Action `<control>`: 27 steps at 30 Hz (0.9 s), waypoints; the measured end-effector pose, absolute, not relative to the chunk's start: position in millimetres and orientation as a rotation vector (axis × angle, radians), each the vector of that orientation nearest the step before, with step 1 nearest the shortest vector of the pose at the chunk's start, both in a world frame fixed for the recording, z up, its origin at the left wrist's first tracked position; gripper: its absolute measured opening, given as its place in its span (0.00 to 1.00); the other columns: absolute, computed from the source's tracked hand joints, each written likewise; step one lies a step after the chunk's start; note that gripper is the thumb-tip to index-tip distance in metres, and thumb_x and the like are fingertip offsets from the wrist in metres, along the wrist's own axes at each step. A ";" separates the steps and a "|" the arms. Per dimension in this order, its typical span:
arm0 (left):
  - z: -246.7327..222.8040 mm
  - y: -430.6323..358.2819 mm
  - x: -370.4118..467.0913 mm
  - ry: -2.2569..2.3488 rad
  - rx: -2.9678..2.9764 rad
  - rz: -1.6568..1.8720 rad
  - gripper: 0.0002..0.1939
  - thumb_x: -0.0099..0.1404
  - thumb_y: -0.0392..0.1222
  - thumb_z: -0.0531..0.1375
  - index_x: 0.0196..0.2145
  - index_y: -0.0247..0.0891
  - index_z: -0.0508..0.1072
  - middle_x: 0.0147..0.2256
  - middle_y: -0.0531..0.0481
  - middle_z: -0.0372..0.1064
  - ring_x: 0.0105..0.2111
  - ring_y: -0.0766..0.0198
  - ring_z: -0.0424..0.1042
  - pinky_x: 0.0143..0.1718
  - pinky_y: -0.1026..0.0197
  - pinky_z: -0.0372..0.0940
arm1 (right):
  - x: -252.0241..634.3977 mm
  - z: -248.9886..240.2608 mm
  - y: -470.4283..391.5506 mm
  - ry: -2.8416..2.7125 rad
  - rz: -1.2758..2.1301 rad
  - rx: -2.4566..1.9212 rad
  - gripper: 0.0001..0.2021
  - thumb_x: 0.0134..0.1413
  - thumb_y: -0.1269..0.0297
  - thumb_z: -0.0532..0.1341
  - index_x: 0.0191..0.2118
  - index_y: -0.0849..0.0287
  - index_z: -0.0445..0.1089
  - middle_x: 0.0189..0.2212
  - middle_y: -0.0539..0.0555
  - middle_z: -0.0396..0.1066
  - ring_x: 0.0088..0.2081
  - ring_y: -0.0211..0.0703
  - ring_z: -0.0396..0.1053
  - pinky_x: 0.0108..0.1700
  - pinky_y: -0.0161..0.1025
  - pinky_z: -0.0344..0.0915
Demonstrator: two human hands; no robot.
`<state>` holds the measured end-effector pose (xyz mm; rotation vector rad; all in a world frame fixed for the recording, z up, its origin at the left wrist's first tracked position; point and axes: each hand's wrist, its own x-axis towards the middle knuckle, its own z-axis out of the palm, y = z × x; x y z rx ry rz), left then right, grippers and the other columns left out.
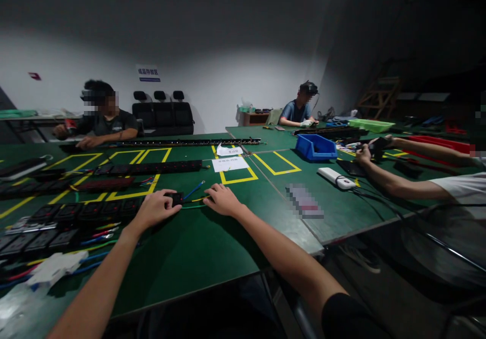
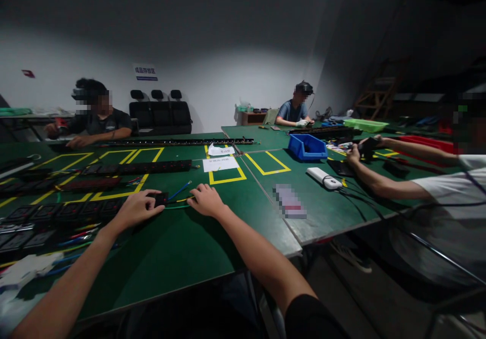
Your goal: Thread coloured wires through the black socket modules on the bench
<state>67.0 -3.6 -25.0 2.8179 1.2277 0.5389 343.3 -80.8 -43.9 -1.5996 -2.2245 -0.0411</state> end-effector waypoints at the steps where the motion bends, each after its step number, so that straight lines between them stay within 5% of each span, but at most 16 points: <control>1: -24.9 -3.1 66.9 1.218 2.814 0.548 0.24 0.62 0.61 0.59 0.18 0.41 0.66 0.53 0.42 0.75 0.51 0.48 0.74 0.49 0.49 0.64 | 344.2 -47.6 -80.9 -2.240 -0.025 -1.594 0.21 0.71 0.50 0.53 0.59 0.57 0.70 0.53 0.62 0.70 0.54 0.54 0.67 0.53 0.50 0.65; 5: -22.1 -3.1 67.3 1.191 2.802 0.551 0.22 0.61 0.61 0.59 0.21 0.43 0.64 0.44 0.42 0.79 0.55 0.45 0.72 0.46 0.52 0.65 | 345.2 -54.7 -76.1 -2.260 0.003 -1.596 0.23 0.71 0.50 0.52 0.62 0.57 0.67 0.57 0.63 0.69 0.57 0.56 0.67 0.55 0.53 0.65; 9: -17.7 -5.8 69.2 1.254 2.769 0.538 0.20 0.60 0.63 0.59 0.31 0.42 0.68 0.49 0.41 0.77 0.46 0.47 0.76 0.42 0.53 0.67 | 345.0 -57.4 -71.6 -2.268 -0.001 -1.599 0.24 0.71 0.49 0.51 0.62 0.58 0.67 0.57 0.63 0.70 0.58 0.56 0.67 0.56 0.54 0.65; 15: -16.0 -7.0 71.2 1.356 2.743 0.516 0.34 0.59 0.64 0.58 0.53 0.37 0.69 0.50 0.38 0.76 0.46 0.46 0.77 0.47 0.50 0.67 | 342.7 -57.0 -72.0 -2.288 -0.022 -1.609 0.23 0.72 0.51 0.51 0.63 0.57 0.66 0.56 0.63 0.71 0.56 0.56 0.69 0.56 0.55 0.66; 27: -19.4 -4.8 73.4 1.364 2.845 0.424 0.41 0.63 0.68 0.53 0.61 0.33 0.71 0.54 0.33 0.74 0.53 0.39 0.72 0.54 0.43 0.64 | 341.7 -49.3 -74.4 -2.303 -0.030 -1.602 0.22 0.72 0.52 0.51 0.61 0.58 0.68 0.53 0.62 0.73 0.54 0.54 0.70 0.54 0.52 0.67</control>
